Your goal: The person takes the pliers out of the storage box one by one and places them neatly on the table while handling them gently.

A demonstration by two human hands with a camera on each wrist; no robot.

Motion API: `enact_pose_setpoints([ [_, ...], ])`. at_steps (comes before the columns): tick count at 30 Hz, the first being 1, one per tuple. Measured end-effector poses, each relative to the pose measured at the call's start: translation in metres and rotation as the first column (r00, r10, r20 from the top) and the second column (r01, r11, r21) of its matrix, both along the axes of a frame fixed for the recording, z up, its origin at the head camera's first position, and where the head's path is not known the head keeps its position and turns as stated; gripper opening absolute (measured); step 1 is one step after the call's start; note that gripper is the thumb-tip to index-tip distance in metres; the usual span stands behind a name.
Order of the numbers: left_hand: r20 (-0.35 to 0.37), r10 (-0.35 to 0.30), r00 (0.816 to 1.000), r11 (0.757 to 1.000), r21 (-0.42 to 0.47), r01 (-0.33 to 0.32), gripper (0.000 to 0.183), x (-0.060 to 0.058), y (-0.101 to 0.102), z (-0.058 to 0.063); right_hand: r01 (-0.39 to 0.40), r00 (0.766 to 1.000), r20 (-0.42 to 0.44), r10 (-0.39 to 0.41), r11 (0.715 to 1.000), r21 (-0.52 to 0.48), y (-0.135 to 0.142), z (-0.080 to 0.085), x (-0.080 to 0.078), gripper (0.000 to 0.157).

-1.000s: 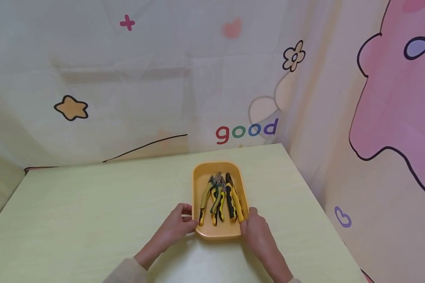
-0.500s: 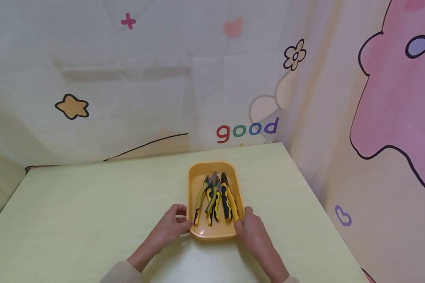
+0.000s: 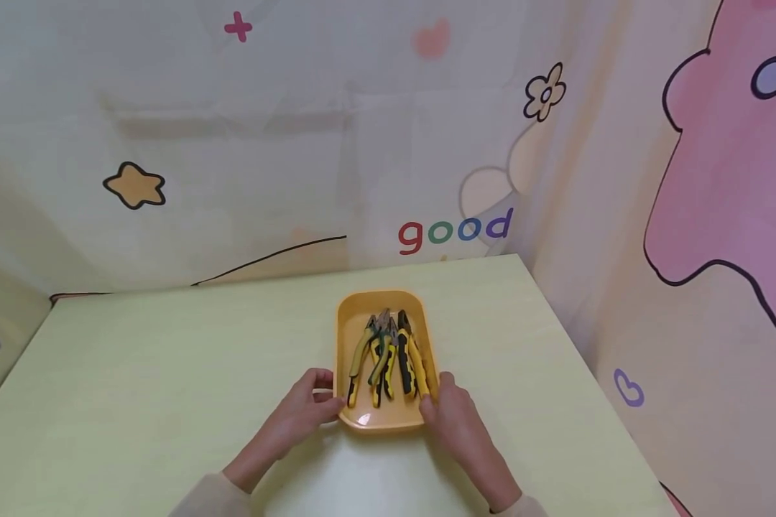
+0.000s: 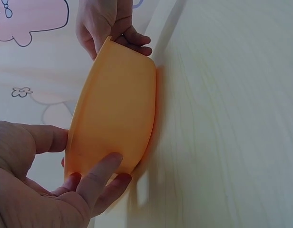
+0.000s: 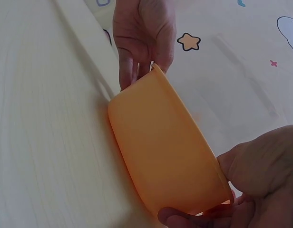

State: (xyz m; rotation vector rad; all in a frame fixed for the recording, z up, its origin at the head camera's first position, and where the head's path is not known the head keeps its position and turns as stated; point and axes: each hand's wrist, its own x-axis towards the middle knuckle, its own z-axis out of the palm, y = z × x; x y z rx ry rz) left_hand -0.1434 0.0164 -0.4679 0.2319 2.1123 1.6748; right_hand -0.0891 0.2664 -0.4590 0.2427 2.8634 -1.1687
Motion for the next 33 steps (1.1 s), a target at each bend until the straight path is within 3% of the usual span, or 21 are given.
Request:
enact_pose_setpoints([
  [18, 0.003, 0.040, 0.999, 0.999, -0.001, -0.040, 0.045, 0.008, -0.013, -0.001, -0.020, 0.999, 0.032, 0.021, 0.998, -0.057, -0.012, -0.002, 0.000, 0.029],
  [33, 0.012, 0.064, 0.998, 0.997, 0.040, -0.065, 0.043, 0.012, -0.028, -0.001, -0.046, 0.998, 0.041, 0.050, 0.996, -0.082, -0.026, -0.002, 0.000, 0.037],
])
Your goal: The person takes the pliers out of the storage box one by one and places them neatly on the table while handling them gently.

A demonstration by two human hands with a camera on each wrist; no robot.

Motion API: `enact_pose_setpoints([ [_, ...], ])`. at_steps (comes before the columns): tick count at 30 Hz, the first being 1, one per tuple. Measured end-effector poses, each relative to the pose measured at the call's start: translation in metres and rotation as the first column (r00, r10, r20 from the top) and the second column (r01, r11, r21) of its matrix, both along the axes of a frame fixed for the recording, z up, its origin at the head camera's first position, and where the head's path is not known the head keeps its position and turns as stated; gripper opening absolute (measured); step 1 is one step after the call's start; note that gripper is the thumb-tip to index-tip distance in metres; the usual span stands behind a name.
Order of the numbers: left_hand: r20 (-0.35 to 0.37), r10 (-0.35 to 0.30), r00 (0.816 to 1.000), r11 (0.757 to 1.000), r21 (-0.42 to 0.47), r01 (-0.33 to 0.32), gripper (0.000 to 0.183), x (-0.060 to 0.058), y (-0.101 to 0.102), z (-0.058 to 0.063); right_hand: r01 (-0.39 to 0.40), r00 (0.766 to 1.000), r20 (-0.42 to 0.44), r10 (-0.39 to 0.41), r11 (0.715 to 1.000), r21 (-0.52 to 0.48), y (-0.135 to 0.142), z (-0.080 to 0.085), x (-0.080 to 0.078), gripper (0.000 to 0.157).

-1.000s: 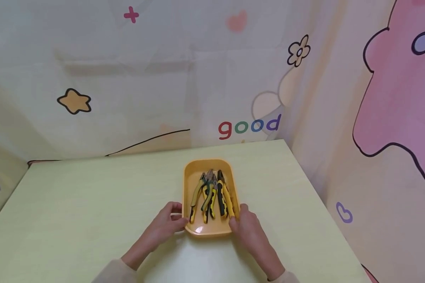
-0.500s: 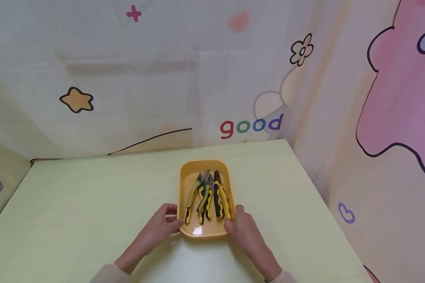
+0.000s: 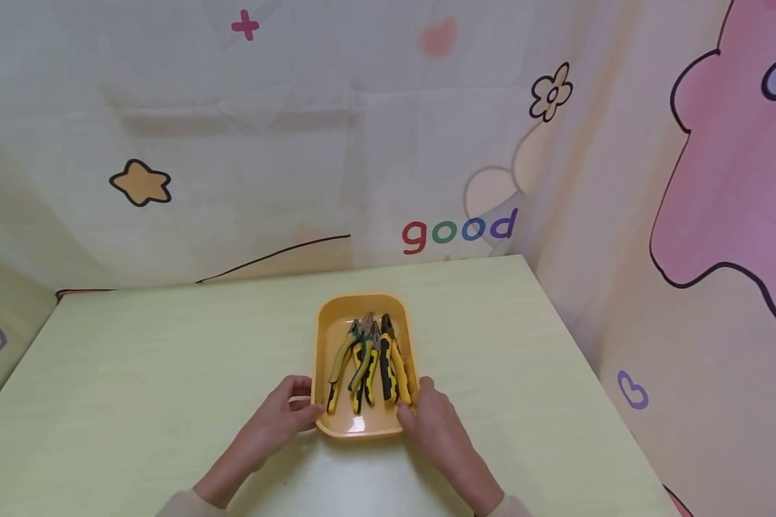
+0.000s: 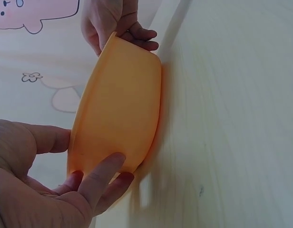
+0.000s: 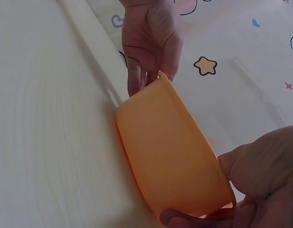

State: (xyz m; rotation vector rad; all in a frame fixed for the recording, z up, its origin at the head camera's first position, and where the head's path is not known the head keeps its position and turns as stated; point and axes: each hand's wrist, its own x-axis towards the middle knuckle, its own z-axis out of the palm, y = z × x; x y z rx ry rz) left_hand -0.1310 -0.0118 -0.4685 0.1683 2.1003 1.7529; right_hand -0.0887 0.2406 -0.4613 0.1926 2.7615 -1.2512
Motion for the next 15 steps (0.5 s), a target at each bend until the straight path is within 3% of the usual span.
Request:
enact_pose_setpoints([
  [15, 0.028, 0.053, 0.998, 0.998, -0.019, -0.053, 0.042, 0.003, -0.014, 0.000, -0.036, 0.999, -0.030, 0.037, 0.999, 0.010, -0.014, -0.002, 0.000, 0.037],
])
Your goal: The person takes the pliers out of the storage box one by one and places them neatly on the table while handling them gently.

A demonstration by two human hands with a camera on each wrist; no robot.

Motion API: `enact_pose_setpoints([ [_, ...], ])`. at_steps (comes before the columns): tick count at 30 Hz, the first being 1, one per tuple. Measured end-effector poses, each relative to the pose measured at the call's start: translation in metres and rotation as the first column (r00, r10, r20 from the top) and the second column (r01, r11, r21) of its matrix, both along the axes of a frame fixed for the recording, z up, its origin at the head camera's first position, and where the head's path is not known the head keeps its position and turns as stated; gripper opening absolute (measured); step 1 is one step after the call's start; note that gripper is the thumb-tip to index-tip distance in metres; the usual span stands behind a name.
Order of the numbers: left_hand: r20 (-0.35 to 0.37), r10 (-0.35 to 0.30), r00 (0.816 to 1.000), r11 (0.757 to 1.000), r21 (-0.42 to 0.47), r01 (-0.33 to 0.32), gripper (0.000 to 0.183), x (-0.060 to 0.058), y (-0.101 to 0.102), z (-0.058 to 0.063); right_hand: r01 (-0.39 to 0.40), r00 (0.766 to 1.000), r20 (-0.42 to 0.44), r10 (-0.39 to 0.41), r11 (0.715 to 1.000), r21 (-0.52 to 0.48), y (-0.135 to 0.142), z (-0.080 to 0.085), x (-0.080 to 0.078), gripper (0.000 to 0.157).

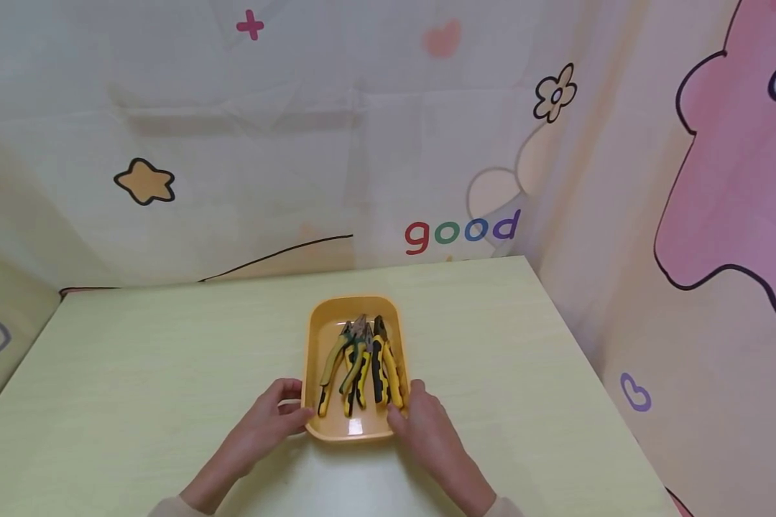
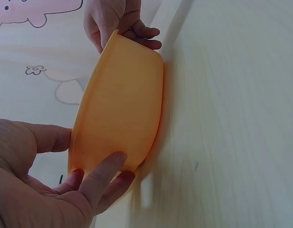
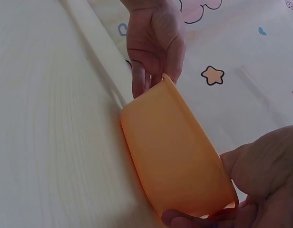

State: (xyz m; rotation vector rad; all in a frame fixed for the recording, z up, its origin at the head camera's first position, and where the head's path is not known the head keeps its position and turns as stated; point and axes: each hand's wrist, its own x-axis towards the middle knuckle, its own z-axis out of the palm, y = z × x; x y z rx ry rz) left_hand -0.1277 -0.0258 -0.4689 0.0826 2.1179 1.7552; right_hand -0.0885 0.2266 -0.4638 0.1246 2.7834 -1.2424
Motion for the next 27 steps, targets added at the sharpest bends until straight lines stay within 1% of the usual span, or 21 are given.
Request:
enact_pose_setpoints([
  [4, 0.006, 0.014, 1.000, 1.000, 0.005, -0.015, 0.041, 0.000, -0.004, 0.001, -0.016, 1.000, -0.008, 0.016, 1.000, 0.005, -0.003, -0.001, -0.001, 0.040],
  [10, 0.013, 0.027, 1.000, 0.999, 0.038, -0.027, 0.040, 0.003, -0.010, 0.002, -0.018, 1.000, 0.012, 0.018, 1.000, 0.003, -0.008, -0.002, -0.002, 0.043],
  [15, 0.034, 0.025, 0.999, 1.000, 0.015, -0.025, 0.041, 0.005, -0.014, 0.001, -0.023, 1.000, 0.000, 0.023, 1.000, 0.021, -0.012, -0.005, -0.001, 0.042],
  [20, 0.031, 0.024, 0.999, 0.999, 0.032, -0.025, 0.041, 0.006, -0.019, 0.001, -0.032, 0.999, -0.008, 0.032, 0.999, 0.021, -0.017, -0.005, 0.000, 0.041],
  [22, 0.033, 0.028, 0.999, 0.999, 0.038, -0.029, 0.041, 0.006, -0.022, 0.001, -0.038, 0.999, -0.009, 0.038, 0.999, 0.019, -0.019, -0.004, 0.000, 0.042],
  [27, 0.037, 0.048, 0.998, 0.999, 0.021, -0.049, 0.040, 0.007, -0.026, 0.002, -0.050, 0.999, -0.014, 0.050, 0.999, 0.015, -0.024, -0.004, 0.000, 0.042],
])
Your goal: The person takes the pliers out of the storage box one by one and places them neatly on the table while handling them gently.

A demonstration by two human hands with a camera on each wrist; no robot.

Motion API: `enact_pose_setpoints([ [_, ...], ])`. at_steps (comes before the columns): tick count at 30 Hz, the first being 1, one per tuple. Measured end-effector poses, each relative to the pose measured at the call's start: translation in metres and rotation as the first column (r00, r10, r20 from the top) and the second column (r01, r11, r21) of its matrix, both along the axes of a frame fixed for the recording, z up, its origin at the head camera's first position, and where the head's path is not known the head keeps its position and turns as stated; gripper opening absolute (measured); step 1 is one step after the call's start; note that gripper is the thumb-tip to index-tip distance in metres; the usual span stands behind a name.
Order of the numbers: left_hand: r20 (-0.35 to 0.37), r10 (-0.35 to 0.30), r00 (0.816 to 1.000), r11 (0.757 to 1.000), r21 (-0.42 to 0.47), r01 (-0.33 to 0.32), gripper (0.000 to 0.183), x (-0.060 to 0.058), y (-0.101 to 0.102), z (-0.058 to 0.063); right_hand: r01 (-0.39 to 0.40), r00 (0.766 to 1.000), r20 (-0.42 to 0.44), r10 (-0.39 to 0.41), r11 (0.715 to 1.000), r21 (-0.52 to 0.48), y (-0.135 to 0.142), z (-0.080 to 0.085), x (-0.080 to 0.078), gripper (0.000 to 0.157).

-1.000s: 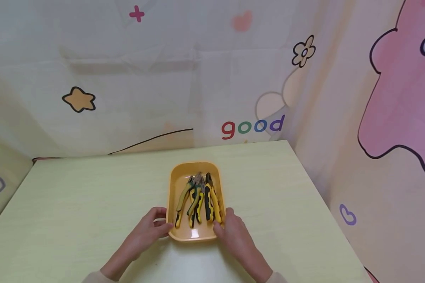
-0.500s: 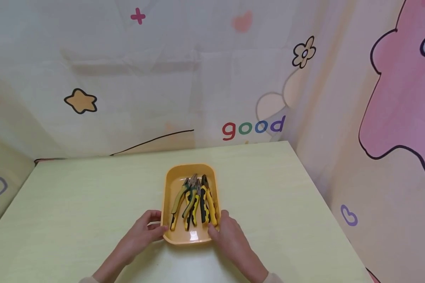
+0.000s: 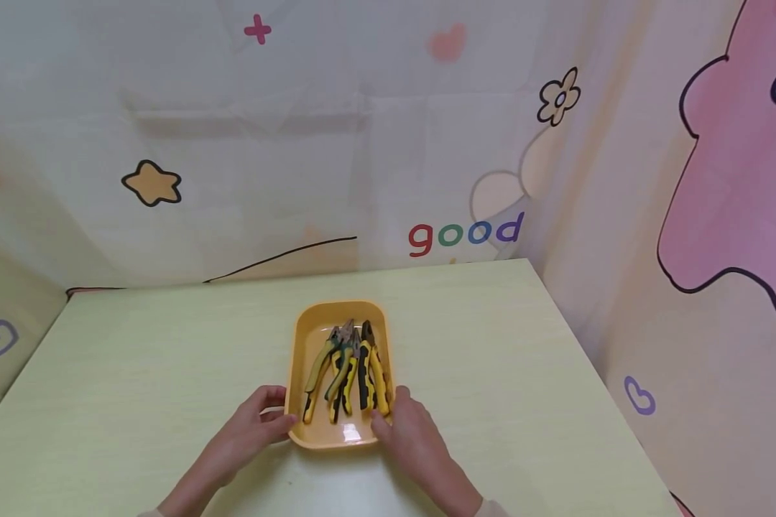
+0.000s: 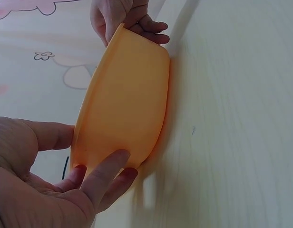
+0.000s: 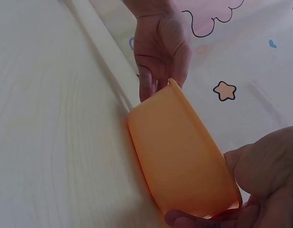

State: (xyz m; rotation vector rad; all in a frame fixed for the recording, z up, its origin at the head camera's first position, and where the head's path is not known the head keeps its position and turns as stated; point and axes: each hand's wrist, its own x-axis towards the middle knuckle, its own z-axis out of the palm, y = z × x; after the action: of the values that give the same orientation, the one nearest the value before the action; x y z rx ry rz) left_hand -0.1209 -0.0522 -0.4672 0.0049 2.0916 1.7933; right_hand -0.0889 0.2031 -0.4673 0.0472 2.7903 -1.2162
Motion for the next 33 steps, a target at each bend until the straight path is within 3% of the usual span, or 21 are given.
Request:
enact_pose_setpoints([
  [33, 0.022, 0.046, 0.999, 0.999, -0.012, -0.046, 0.040, 0.004, -0.026, 0.001, -0.040, 0.999, 0.019, 0.039, 0.999, 0.015, -0.024, 0.002, 0.001, 0.047],
])
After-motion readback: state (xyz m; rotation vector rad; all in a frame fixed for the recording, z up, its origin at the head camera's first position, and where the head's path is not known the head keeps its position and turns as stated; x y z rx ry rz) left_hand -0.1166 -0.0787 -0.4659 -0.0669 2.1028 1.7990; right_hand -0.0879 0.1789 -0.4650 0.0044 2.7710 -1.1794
